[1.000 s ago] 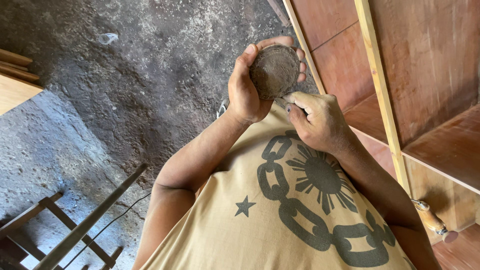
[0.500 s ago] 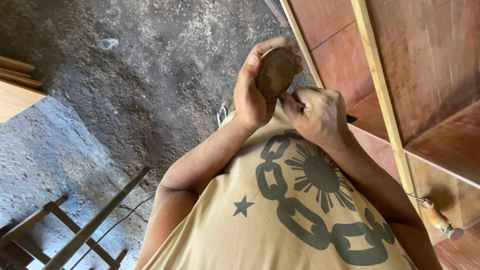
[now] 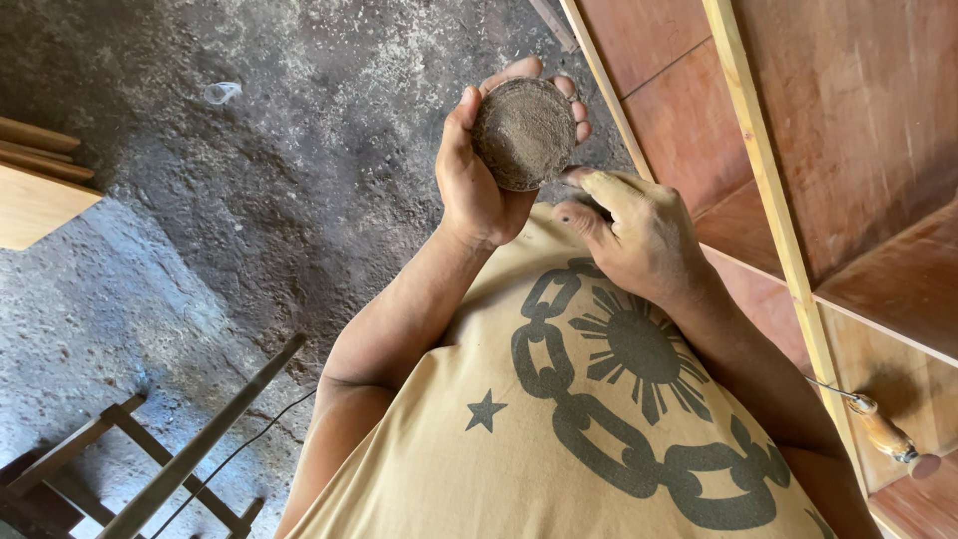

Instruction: The person works on a wooden cabinet frame with a knife, then holds a round sanding pad and trims its edge with the knife. They take a roll of sandpaper, wrap it around the pad, and cut the sandpaper to size with scissors.

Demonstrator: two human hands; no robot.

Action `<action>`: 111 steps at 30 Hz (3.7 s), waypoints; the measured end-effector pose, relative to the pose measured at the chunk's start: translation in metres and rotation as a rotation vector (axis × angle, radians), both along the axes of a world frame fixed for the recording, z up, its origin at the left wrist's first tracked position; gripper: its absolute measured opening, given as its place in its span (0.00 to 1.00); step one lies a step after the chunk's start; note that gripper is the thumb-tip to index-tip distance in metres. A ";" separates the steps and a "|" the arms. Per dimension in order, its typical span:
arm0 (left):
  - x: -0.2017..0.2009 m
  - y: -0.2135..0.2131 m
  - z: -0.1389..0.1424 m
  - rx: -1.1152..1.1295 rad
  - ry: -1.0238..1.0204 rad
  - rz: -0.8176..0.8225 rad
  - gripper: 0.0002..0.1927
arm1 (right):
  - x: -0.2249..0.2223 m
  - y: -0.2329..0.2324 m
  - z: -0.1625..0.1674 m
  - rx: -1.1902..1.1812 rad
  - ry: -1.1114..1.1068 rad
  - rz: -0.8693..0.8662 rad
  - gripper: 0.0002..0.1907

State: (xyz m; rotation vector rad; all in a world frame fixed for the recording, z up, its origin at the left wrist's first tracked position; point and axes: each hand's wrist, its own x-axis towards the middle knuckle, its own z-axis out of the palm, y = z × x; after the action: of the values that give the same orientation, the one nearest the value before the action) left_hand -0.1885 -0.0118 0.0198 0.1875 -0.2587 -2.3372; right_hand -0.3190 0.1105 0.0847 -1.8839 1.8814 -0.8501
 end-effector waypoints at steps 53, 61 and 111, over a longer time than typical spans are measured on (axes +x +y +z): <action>-0.008 0.020 -0.006 -0.134 -0.066 -0.037 0.29 | 0.005 0.002 -0.005 0.204 -0.160 -0.122 0.17; -0.009 0.024 -0.011 -0.261 -0.194 0.066 0.29 | 0.008 0.005 -0.014 -0.009 0.108 -0.154 0.19; -0.008 -0.006 0.010 -0.087 -0.025 -0.107 0.20 | 0.000 -0.006 0.015 0.230 -0.189 -0.068 0.05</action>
State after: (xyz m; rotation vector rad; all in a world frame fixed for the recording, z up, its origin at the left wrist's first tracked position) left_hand -0.1967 -0.0182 0.0297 0.1640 -0.3905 -2.4251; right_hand -0.3185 0.1044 0.1001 -1.5568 1.8482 -0.7662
